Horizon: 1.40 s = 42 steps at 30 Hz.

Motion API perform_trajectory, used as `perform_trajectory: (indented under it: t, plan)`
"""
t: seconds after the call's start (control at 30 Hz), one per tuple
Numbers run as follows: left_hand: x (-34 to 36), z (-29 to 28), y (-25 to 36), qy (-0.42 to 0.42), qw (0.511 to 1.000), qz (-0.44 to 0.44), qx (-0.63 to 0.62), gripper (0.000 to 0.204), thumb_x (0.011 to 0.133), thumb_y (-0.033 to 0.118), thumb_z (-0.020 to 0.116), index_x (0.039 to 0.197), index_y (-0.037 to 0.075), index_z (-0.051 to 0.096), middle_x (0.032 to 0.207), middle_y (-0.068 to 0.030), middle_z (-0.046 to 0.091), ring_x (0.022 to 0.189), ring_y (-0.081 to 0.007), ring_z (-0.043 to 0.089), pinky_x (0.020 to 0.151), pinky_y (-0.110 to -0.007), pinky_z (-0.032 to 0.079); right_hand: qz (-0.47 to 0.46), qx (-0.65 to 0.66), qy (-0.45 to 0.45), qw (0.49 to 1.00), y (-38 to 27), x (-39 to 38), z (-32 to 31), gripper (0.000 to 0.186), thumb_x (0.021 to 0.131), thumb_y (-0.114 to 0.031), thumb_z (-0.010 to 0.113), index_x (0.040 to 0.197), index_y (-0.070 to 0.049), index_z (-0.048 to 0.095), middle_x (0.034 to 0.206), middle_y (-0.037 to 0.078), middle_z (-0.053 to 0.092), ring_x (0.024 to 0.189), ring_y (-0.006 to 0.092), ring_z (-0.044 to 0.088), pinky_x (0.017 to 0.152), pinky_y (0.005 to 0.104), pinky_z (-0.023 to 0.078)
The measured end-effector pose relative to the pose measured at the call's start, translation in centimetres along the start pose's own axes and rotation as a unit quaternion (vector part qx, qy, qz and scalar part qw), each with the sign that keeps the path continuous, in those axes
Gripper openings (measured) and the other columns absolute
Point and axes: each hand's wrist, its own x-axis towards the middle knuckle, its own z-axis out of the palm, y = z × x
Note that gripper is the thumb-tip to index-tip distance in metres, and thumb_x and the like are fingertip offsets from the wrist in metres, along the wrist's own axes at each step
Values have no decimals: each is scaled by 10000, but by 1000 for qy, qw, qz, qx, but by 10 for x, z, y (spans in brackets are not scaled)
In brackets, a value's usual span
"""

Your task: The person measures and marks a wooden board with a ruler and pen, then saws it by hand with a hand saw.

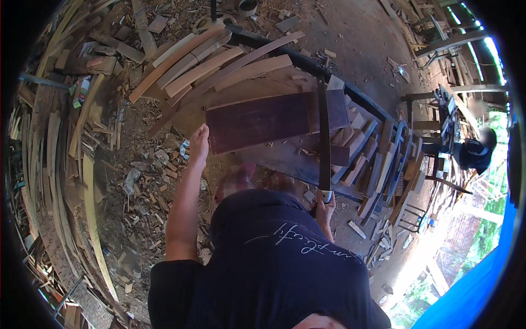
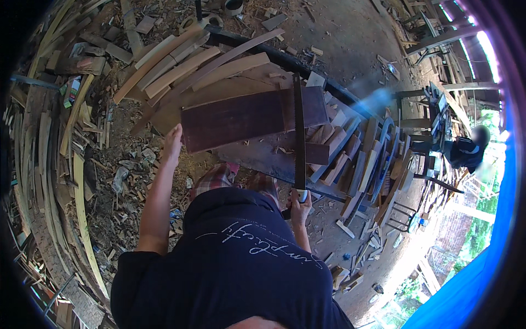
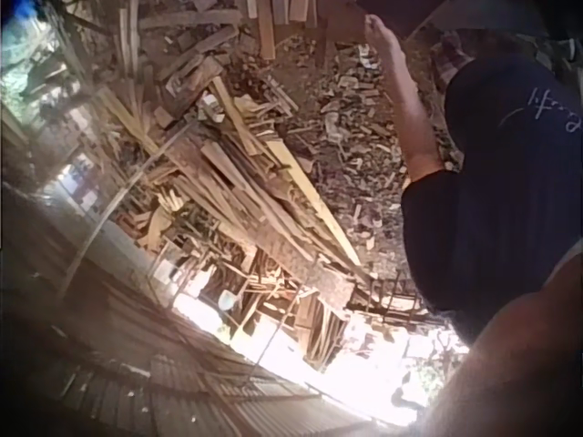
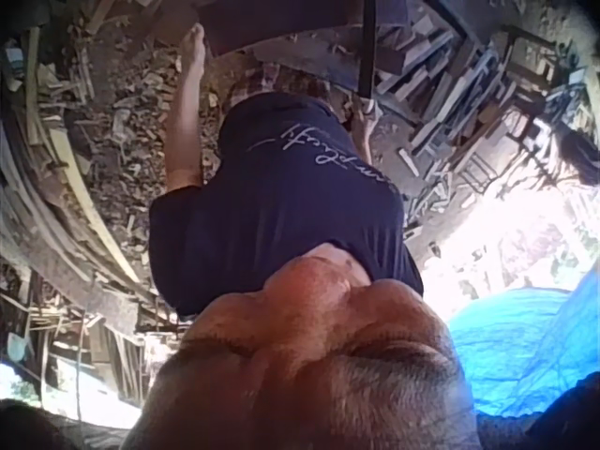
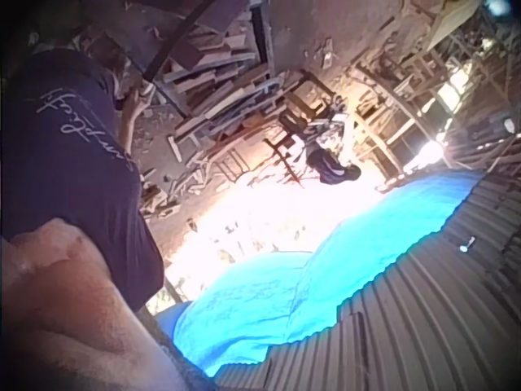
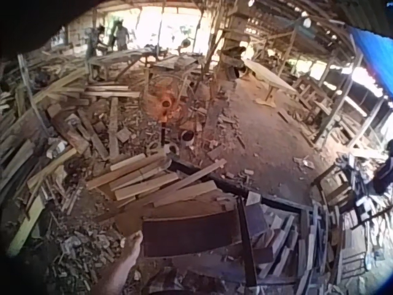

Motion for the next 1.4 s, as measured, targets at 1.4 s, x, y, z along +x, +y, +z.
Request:
perform_trajectory:
  t: [1.4]
  plan:
    - [-11, 2, -9, -48, 934, -151, -320, 107, 953, 178, 613, 1012, 141, 695, 903, 41, 693, 761, -76, 621, 712, -246, 463, -27, -132, -77, 988, -22, 21, -29, 241, 933, -233, 688, 996, -62, 529, 642, 35, 573, 479, 115, 550, 447, 257, 454]
